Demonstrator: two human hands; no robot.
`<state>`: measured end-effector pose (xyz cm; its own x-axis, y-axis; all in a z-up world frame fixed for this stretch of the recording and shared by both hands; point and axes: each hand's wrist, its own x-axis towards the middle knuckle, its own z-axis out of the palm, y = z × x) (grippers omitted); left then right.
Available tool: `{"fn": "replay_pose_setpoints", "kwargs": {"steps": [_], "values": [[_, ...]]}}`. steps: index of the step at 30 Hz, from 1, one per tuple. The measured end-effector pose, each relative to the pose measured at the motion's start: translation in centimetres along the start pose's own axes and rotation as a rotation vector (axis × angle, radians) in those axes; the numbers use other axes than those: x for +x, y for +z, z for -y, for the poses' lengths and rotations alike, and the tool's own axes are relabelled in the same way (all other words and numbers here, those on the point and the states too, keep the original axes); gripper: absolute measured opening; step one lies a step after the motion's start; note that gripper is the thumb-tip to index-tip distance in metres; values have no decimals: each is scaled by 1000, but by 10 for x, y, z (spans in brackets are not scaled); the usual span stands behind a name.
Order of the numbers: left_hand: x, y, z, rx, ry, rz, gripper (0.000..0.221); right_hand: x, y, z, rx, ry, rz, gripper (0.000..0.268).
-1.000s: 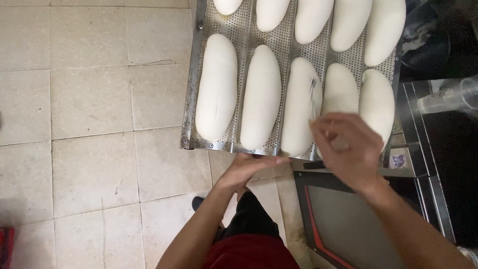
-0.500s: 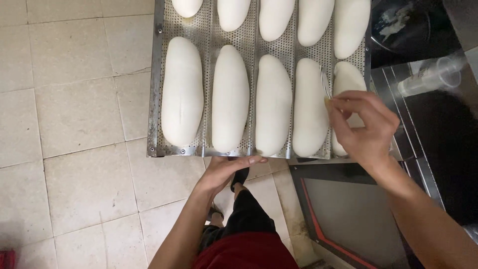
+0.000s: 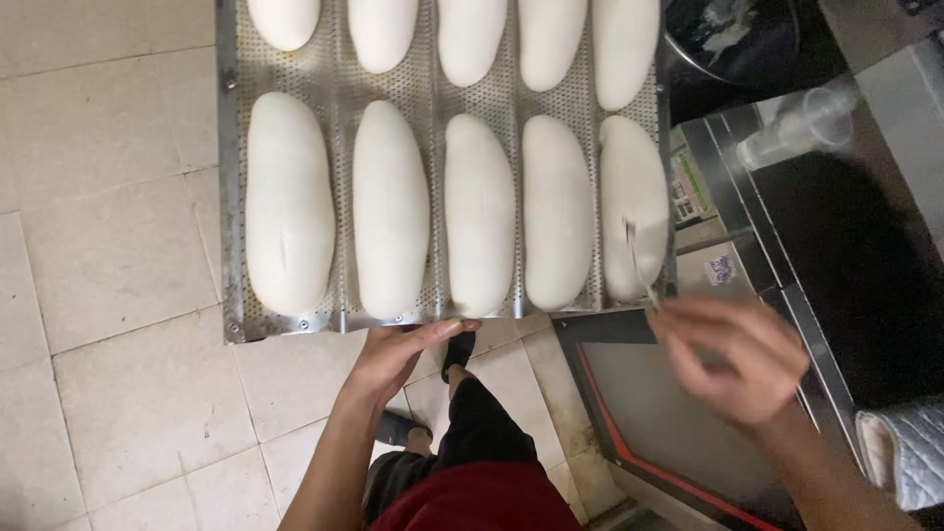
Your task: Scoring unbaked bread dough on a metal rack using a razor blade.
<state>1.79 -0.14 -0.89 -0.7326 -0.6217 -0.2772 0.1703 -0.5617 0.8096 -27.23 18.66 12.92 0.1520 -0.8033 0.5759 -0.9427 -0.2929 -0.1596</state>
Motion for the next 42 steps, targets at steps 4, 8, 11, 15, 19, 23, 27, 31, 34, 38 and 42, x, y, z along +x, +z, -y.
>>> {"fn": "replay_pose_setpoints", "kwargs": {"steps": [4,8,11,15,19,23,27,31,34,38,42], "values": [[1,-4,1,-56,-73,-124,85,54,8,-40,-37,151,-117,14],[-2,-9,5,-81,-86,-153,85,69,21,-67,25,239,-112,13],[-1,-10,6,-104,-72,-153,88,59,23,-74,61,243,-107,12],[-3,-6,4,-137,-10,-112,90,9,4,-27,-14,171,2,12],[-7,0,-1,-90,8,-121,87,-40,-28,23,-147,67,161,27],[0,7,-9,-46,49,-169,73,-39,-57,41,-11,251,-158,25],[46,2,-29,-117,208,-99,62,-51,-43,36,4,357,-354,26],[102,11,-83,-239,143,-215,55,-44,-15,29,-66,661,-441,20],[152,11,-122,-235,179,-229,59,-38,10,6,-38,807,-471,18],[228,-11,-157,-234,212,-210,62,-23,47,-34,78,744,-528,17],[316,-43,-185,-277,246,-146,58,15,77,-73,152,792,-538,19]]}}
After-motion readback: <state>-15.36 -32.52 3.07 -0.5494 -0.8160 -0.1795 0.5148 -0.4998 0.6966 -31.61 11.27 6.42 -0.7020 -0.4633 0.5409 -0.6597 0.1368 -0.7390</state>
